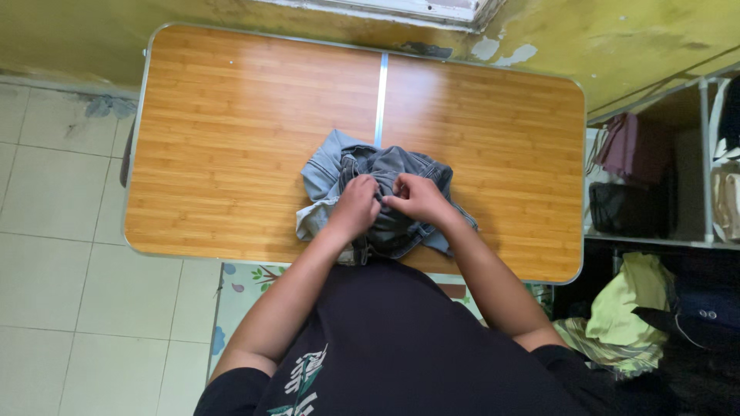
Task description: The person folds a pair of jeans by laying them flat on a table, aligning the legs, and folding the garment into a square shape by hand.
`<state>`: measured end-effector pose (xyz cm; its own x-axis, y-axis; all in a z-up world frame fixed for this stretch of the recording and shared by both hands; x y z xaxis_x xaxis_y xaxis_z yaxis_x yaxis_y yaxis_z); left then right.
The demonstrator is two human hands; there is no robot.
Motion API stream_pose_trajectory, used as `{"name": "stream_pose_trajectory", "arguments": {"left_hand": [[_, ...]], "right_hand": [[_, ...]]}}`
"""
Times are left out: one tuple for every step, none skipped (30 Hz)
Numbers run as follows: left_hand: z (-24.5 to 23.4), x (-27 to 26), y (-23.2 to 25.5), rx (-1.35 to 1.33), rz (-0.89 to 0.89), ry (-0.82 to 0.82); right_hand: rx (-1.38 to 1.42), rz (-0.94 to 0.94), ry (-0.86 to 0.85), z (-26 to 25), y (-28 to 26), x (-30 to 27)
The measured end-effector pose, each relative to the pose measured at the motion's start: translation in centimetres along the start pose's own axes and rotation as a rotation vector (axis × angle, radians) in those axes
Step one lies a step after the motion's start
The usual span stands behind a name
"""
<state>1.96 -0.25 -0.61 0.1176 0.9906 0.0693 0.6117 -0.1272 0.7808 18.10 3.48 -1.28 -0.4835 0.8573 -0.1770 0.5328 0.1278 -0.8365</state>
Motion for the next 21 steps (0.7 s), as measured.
{"name": "stream_pose_trajectory", "arguments": {"left_hand": [[-0.2,-0.4,0.8,-0.088,0.072,0.039],[-0.2,-0.4,0.9,-0.089,0.073,0.037],[-0.5,-0.3,0.7,-0.121,0.05,0.055],[-0.9,-0.3,0.5,-0.153,0.027,0.073],[-1.1,-0.3,0.6,-0.154,0.028,0.075],[-1.3,-0.5,0.6,-0.167,0.022,0.072],[-1.8,-0.8,0.6,-0.177,0.011,0.072],[-2.4,-1.3,0.6,-0.176,0.007,0.075],[-3.2,-1.4,0.7,-0.218,-0.001,0.111],[-3.9,-1.3,0.9,-0.26,-0.01,0.147],[-4.0,-1.5,1.3,-0.263,-0.016,0.145],[-4.1,-1.5,1.8,-0.247,-0.008,0.18],[-4.6,-1.2,2.1,-0.227,0.007,0.223],[-5.0,-1.0,2.2,-0.225,0.008,0.228],[-5.0,-1.0,2.4,-0.174,-0.013,0.217],[-5.0,-1.0,2.5,-0.123,-0.034,0.206],[-5.2,-1.1,2.5,-0.124,-0.036,0.203],[-5.1,-1.1,2.5,-0.1,-0.034,0.18],[-4.9,-0.9,2.6,-0.078,-0.026,0.157],[-4.6,-0.8,2.7,-0.079,-0.024,0.156],[-4.1,-0.9,2.8,-0.073,-0.022,0.128]], "right_hand": [[-0.164,-0.061,0.002,-0.2,-0.5,0.2],[-0.163,-0.059,0.004,0.0,-0.4,0.2],[-0.135,-0.053,0.005,0.3,-0.1,0.5],[-0.106,-0.048,0.006,0.5,0.4,0.7],[-0.109,-0.048,0.006,0.4,1.0,0.8],[0.087,0.066,-0.003,0.6,2.6,0.7],[0.284,0.18,-0.018,1.2,4.0,0.6],[0.284,0.178,-0.024,1.0,4.9,0.7],[0.502,0.257,0.104,-0.2,6.4,0.9],[0.72,0.334,0.234,-0.8,7.6,1.1],[0.719,0.341,0.231,-0.6,8.1,1.0],[0.694,0.269,0.279,-1.1,7.9,1.1],[0.666,0.187,0.326,-1.7,7.2,1.7],[0.665,0.182,0.323,-1.8,6.4,1.8],[0.445,0.081,0.325,-2.7,4.7,1.3],[0.224,-0.018,0.324,-3.5,2.5,0.9],[0.225,-0.015,0.324,-3.6,0.9,0.4],[0.024,-0.197,0.399,-4.5,-2.2,-0.2],[-0.183,-0.382,0.47,-5.0,-5.3,-0.8],[-0.185,-0.381,0.472,-5.0,-6.6,-1.1],[-0.103,-0.415,0.432,-4.3,-7.6,-1.3]]}}
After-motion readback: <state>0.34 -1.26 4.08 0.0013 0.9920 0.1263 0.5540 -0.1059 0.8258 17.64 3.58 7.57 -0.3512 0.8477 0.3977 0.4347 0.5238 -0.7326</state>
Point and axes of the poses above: each hand's wrist, its own x-axis towards the middle knuckle, its own z-axis out of the palm, y = z × x, the point moved 7 cm from there along x, towards the middle knuckle, and after that the axes turned 11 degrees about -z, right-handed, at the moved point
